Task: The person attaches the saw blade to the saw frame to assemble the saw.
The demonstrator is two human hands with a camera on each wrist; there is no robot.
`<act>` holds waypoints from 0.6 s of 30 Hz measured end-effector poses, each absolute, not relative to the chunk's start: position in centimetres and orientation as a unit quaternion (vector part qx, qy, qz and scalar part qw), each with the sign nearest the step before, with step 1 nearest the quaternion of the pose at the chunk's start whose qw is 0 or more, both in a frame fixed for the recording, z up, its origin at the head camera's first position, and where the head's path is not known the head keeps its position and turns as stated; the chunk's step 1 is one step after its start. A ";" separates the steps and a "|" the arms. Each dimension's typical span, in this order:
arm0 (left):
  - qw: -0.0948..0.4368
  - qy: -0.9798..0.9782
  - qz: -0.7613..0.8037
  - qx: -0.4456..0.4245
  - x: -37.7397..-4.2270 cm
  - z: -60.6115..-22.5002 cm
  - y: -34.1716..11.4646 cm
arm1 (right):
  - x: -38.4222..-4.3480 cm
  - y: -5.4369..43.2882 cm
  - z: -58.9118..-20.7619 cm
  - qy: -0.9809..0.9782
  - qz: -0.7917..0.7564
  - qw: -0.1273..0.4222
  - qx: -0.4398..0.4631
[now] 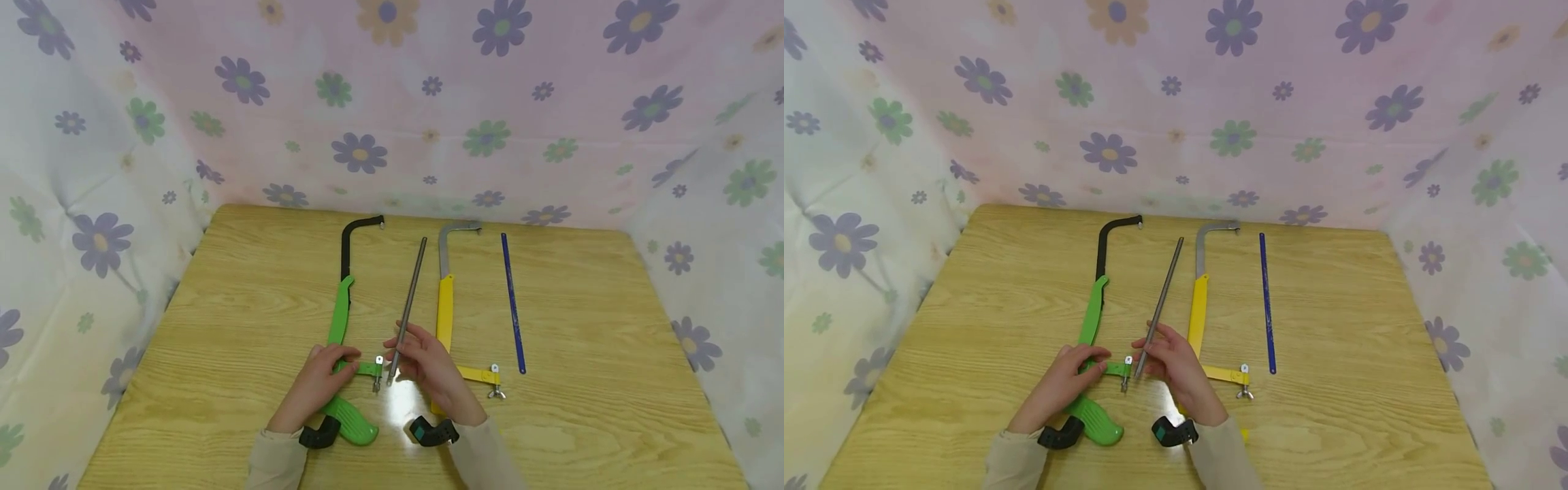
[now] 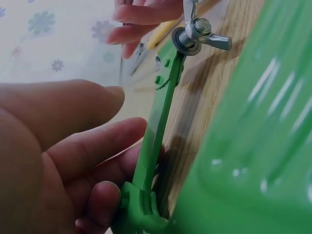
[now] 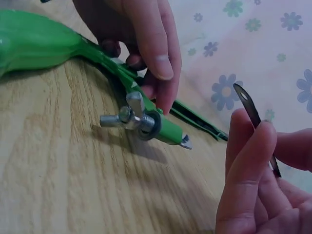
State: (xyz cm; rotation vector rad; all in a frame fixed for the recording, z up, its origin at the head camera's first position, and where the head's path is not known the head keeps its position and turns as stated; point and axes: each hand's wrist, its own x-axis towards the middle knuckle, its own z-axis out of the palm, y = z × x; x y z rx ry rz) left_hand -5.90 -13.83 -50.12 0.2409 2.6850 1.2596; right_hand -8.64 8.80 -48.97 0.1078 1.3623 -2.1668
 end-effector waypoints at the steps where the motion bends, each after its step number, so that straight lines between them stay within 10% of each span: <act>1: 0.082 0.900 0.421 0.082 -5.9 -50.1 -13.8 | -8.8 8.8 -49.1 0.516 -0.809 0.278 0.046; 18: 0.080 0.905 0.408 0.086 -5.9 -49.8 -13.8 | -10.6 8.2 -49.8 0.510 -0.809 0.284 0.072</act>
